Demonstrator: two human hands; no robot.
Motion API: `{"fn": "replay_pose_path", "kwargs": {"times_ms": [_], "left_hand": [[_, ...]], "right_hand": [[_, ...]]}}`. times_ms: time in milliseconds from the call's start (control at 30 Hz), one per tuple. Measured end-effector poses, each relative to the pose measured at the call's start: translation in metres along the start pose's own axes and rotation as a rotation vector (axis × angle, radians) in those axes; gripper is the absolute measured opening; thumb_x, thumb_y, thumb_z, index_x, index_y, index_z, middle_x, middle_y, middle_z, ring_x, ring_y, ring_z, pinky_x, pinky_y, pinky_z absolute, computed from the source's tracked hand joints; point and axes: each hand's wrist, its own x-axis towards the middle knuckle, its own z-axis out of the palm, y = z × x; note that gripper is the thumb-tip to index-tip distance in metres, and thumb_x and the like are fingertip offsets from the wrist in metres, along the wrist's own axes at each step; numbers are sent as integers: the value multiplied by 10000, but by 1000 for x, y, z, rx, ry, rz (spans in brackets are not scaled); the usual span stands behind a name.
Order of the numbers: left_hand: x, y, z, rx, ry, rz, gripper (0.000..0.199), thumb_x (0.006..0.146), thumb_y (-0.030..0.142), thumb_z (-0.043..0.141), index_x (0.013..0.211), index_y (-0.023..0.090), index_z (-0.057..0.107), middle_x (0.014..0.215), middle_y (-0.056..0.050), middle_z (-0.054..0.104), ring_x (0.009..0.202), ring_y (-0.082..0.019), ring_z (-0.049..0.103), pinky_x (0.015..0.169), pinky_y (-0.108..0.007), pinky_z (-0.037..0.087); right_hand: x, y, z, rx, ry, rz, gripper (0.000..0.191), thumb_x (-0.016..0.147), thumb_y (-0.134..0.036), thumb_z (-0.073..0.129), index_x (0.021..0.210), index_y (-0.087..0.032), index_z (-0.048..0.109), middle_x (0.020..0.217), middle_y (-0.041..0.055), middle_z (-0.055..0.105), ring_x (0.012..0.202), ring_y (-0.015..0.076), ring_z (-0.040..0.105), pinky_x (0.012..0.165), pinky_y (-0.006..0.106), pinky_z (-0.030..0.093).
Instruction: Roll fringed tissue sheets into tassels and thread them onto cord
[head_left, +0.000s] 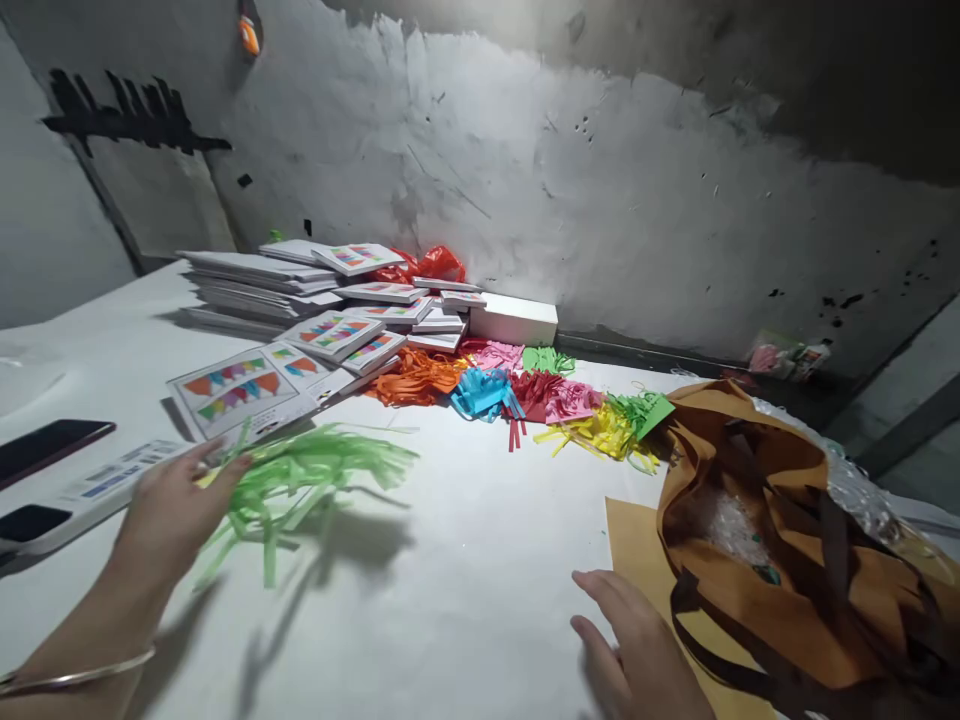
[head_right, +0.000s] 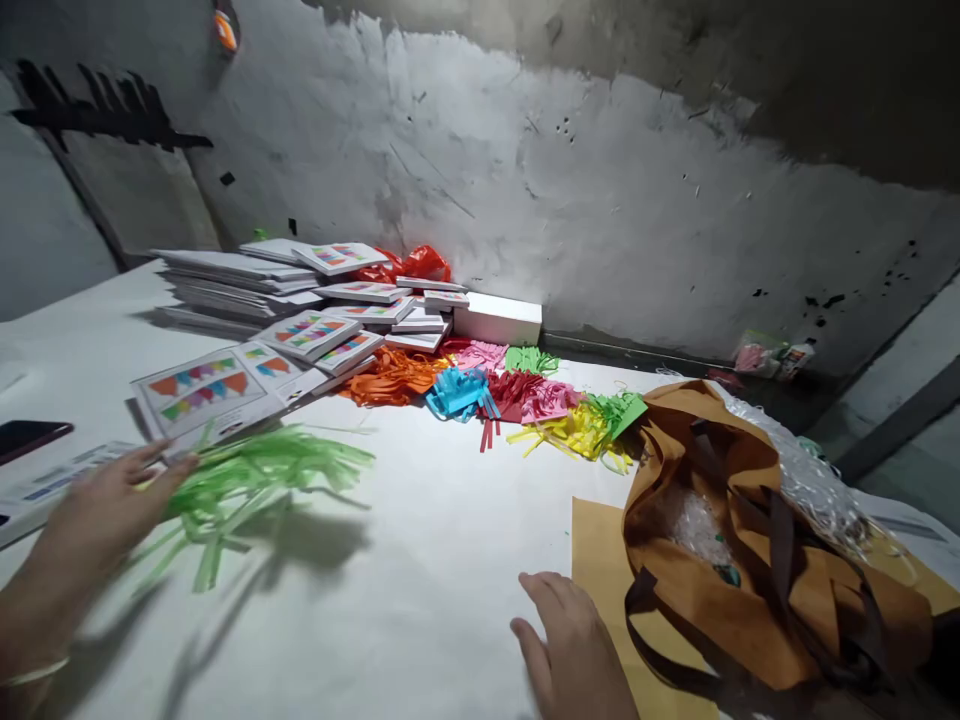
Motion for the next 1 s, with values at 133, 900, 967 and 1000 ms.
{"fn": "replay_pose_path", "kwargs": {"times_ms": [133, 900, 967, 1000], "left_hand": [[-4, 21, 24, 27, -165, 148, 484, 830, 543, 504, 1092, 156, 629, 1258, -158, 643, 1307, -402, 497, 1126, -597, 359], [-57, 245, 352, 23, -851, 1075, 294, 961, 327, 632, 1213, 175, 626, 1291, -99, 613, 1140, -262, 611, 966, -494, 523], [-57, 246, 345, -12, -842, 1073, 277, 957, 317, 635, 1197, 178, 634, 1327, -101, 592, 1184, -273, 583, 996, -511, 498], [-61, 247, 342, -37, -844, 1079, 260, 956, 308, 634, 1180, 176, 639, 1340, -101, 582, 1203, -278, 568, 1009, -519, 484]], "right_hand": [[44, 36, 2, -64, -323, 219, 335, 949, -166, 532, 1269, -166, 635, 1266, 114, 678, 1178, 225, 647, 1026, 353, 519], [189, 203, 47, -520, -427, 299, 266, 963, -358, 632, 1130, -152, 643, 1163, 74, 658, 1047, 206, 649, 913, 424, 546], [191, 204, 48, -529, -431, 271, 266, 958, -356, 640, 1118, -144, 646, 1148, 75, 662, 1044, 208, 651, 918, 428, 541], [192, 203, 48, -529, -425, 259, 264, 955, -355, 644, 1106, -138, 649, 1137, 75, 666, 1043, 209, 652, 924, 433, 537]]}}
